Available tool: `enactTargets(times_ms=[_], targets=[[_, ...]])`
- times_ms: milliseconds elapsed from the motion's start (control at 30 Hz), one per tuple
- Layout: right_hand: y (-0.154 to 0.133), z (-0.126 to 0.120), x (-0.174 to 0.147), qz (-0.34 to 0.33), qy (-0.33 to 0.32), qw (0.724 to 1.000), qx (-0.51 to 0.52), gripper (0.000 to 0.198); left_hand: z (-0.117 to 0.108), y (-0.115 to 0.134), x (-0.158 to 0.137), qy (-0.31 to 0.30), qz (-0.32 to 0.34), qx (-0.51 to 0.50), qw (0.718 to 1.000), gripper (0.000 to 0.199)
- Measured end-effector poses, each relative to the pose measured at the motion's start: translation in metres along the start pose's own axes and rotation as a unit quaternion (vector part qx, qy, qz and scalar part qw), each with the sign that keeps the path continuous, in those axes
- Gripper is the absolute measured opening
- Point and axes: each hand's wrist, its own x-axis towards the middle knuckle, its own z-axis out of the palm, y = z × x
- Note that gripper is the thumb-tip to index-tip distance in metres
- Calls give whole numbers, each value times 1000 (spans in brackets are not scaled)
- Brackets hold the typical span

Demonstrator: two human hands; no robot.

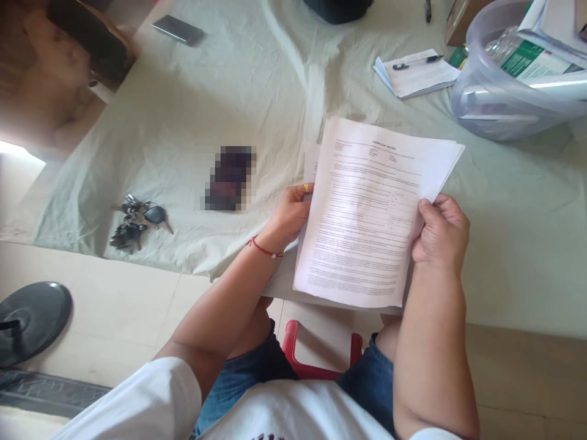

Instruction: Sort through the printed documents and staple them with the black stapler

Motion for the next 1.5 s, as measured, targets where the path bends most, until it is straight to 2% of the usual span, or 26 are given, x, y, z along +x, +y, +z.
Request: enactTargets(times_ms=[100, 267, 367, 567, 733, 933, 1133, 1367, 1500], targets=[[2, -1, 1, -10, -1, 1000, -14, 17, -1, 0, -1, -40, 7, -15, 999, 13], [3, -2, 2, -16, -6, 999, -33, 18, -1, 2, -1, -33, -2, -18, 999, 16], [2, -2, 2, -21, -2, 999, -42, 17, -1, 2, 0, -13, -8, -9, 1000, 12], [0, -1, 1, -39, 9, 998, -49, 16, -3, 4, 4, 66, 16, -14, 998, 6], [1, -1, 1, -39, 1, 997, -60, 16, -4, 5, 2, 48, 4, -38, 998, 23], [2, 0, -2, -53, -13, 996, -75, 17, -6, 4, 2, 50, -11, -28, 998, 14], [2, 0, -2, -50, -13, 997, -66, 15, -8, 1, 5, 71, 7, 5, 997, 12], [4, -4, 1, -41, -24, 995, -92, 16, -8, 0, 7, 91, 30, 34, 995, 31], [6, -10, 4, -39, -25, 993, -109, 16, -8, -1, 8, 96, 39, 26, 994, 30]])
